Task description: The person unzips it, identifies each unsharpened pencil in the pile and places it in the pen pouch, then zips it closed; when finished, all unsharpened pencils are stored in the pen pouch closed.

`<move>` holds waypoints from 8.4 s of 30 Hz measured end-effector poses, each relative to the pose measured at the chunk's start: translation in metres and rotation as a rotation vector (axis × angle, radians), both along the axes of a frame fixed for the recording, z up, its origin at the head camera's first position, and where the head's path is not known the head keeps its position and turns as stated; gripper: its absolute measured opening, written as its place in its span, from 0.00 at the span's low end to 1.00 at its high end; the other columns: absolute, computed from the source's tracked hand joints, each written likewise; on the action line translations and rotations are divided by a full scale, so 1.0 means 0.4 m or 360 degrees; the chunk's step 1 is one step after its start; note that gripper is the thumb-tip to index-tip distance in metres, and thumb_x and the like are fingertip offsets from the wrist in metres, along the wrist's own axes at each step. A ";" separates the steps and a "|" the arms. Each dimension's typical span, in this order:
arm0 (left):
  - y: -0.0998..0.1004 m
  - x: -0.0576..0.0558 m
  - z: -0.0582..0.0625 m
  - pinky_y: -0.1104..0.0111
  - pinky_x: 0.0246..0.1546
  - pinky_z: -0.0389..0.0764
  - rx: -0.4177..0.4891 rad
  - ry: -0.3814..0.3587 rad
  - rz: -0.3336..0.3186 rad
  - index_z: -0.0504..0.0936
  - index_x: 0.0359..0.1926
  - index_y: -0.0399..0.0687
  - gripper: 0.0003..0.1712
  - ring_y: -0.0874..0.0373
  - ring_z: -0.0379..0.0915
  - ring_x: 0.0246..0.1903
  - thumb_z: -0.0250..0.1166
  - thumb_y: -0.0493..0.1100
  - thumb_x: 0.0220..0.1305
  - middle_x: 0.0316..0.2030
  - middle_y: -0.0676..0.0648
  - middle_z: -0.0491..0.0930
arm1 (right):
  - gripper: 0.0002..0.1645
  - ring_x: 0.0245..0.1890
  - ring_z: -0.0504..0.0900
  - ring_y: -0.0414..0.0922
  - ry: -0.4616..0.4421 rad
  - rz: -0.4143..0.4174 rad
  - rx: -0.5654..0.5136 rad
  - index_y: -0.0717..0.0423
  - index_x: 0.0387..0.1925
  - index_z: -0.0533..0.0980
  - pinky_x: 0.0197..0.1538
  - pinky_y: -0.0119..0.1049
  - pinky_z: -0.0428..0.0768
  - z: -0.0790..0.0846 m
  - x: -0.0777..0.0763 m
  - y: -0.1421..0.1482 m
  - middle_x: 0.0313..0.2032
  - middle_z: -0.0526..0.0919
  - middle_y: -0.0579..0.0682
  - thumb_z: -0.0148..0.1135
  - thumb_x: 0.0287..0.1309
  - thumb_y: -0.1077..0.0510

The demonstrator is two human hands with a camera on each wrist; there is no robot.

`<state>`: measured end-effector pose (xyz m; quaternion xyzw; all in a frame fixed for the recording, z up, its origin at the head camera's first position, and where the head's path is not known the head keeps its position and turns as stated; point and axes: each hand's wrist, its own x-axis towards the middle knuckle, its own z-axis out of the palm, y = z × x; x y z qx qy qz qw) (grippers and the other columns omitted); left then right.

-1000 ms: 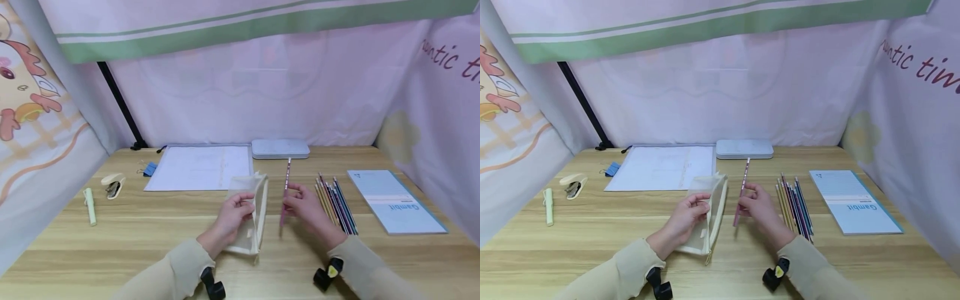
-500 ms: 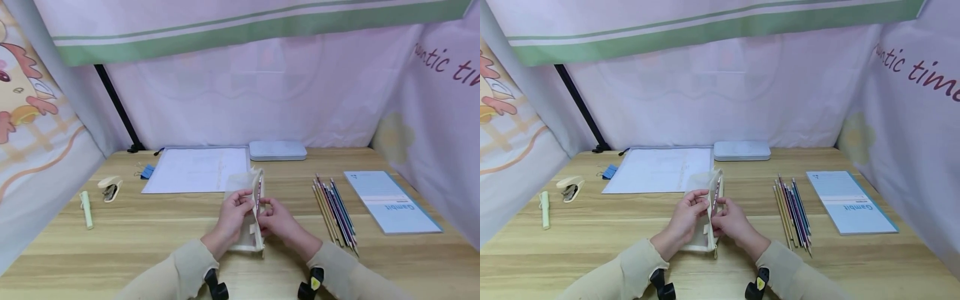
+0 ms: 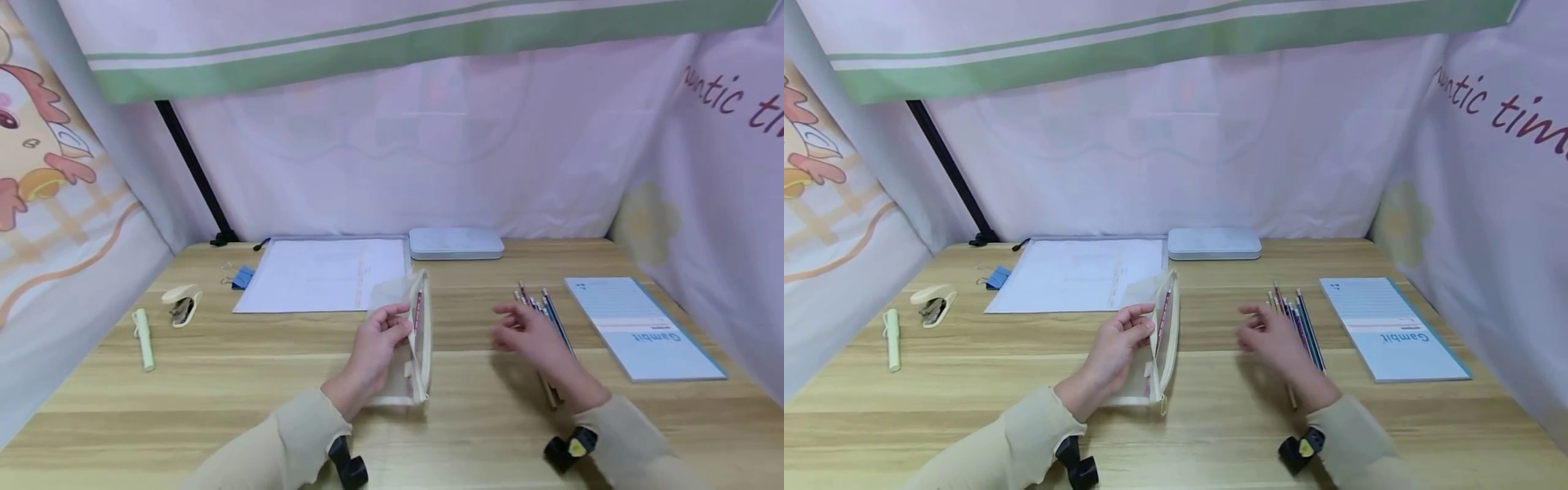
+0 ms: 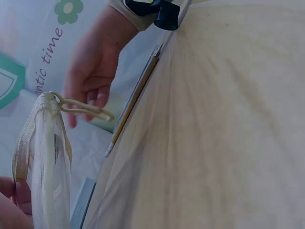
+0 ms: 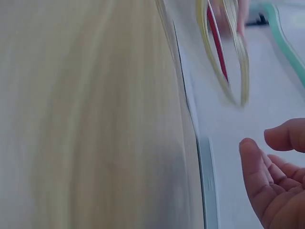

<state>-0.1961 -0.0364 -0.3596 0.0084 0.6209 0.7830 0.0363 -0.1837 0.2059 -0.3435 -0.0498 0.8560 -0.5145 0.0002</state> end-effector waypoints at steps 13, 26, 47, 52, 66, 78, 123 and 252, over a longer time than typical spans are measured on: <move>-0.014 -0.006 0.012 0.75 0.34 0.78 -0.0030 0.0037 0.0051 0.74 0.51 0.28 0.19 0.64 0.68 0.32 0.57 0.26 0.57 0.29 0.52 0.71 | 0.26 0.33 0.78 0.44 -0.0142 -0.0105 0.0390 0.70 0.57 0.65 0.35 0.34 0.82 -0.035 0.007 0.202 0.36 0.76 0.57 0.56 0.58 0.62; -0.017 -0.006 0.010 0.75 0.35 0.79 -0.0048 0.0017 0.0086 0.75 0.51 0.30 0.19 0.63 0.68 0.33 0.58 0.27 0.57 0.30 0.51 0.71 | 0.23 0.29 0.76 0.43 -0.0036 -0.0097 0.0718 0.69 0.49 0.73 0.30 0.35 0.78 -0.037 0.004 0.203 0.31 0.78 0.53 0.62 0.53 0.59; -0.005 0.000 0.002 0.76 0.35 0.78 -0.0026 0.0004 0.0062 0.75 0.52 0.30 0.19 0.63 0.68 0.33 0.59 0.28 0.57 0.30 0.51 0.71 | 0.10 0.22 0.69 0.45 -0.0161 -0.0003 0.1251 0.61 0.26 0.76 0.24 0.37 0.68 -0.004 -0.032 0.155 0.23 0.75 0.51 0.63 0.44 0.58; -0.003 0.000 0.000 0.76 0.35 0.78 -0.0017 0.0007 0.0053 0.75 0.52 0.30 0.20 0.63 0.69 0.33 0.60 0.28 0.56 0.31 0.51 0.72 | 0.25 0.21 0.74 0.43 -0.0312 -0.0049 0.1110 0.70 0.46 0.75 0.27 0.38 0.73 -0.005 -0.032 0.147 0.28 0.79 0.53 0.66 0.48 0.56; -0.010 -0.002 0.002 0.76 0.34 0.78 -0.0032 -0.0002 0.0057 0.75 0.51 0.29 0.19 0.64 0.68 0.32 0.59 0.27 0.57 0.29 0.52 0.72 | 0.35 0.27 0.78 0.41 -0.0232 -0.0179 0.0290 0.73 0.61 0.60 0.32 0.36 0.80 0.007 -0.021 0.129 0.35 0.78 0.58 0.60 0.58 0.58; 0.019 0.010 0.001 0.75 0.35 0.78 -0.0024 -0.0009 0.0012 0.75 0.51 0.30 0.19 0.64 0.69 0.33 0.59 0.27 0.56 0.30 0.52 0.72 | 0.32 0.26 0.79 0.37 -0.0269 -0.0119 -0.0722 0.68 0.62 0.57 0.35 0.30 0.81 0.016 -0.035 -0.140 0.30 0.77 0.47 0.55 0.57 0.69; -0.010 0.004 0.001 0.77 0.34 0.76 0.0039 0.0070 0.0128 0.75 0.51 0.28 0.19 0.64 0.69 0.33 0.59 0.27 0.56 0.29 0.52 0.73 | 0.29 0.24 0.74 0.45 -0.0199 -0.0010 0.1065 0.65 0.40 0.72 0.24 0.36 0.72 -0.011 0.004 0.084 0.27 0.77 0.52 0.71 0.44 0.48; 0.033 0.028 -0.004 0.74 0.36 0.78 0.0045 0.0056 0.0091 0.76 0.50 0.30 0.18 0.63 0.71 0.32 0.59 0.26 0.56 0.31 0.49 0.74 | 0.35 0.23 0.77 0.42 -0.0328 -0.0108 -0.0681 0.71 0.62 0.55 0.30 0.32 0.82 -0.023 0.014 -0.149 0.29 0.77 0.54 0.52 0.51 0.73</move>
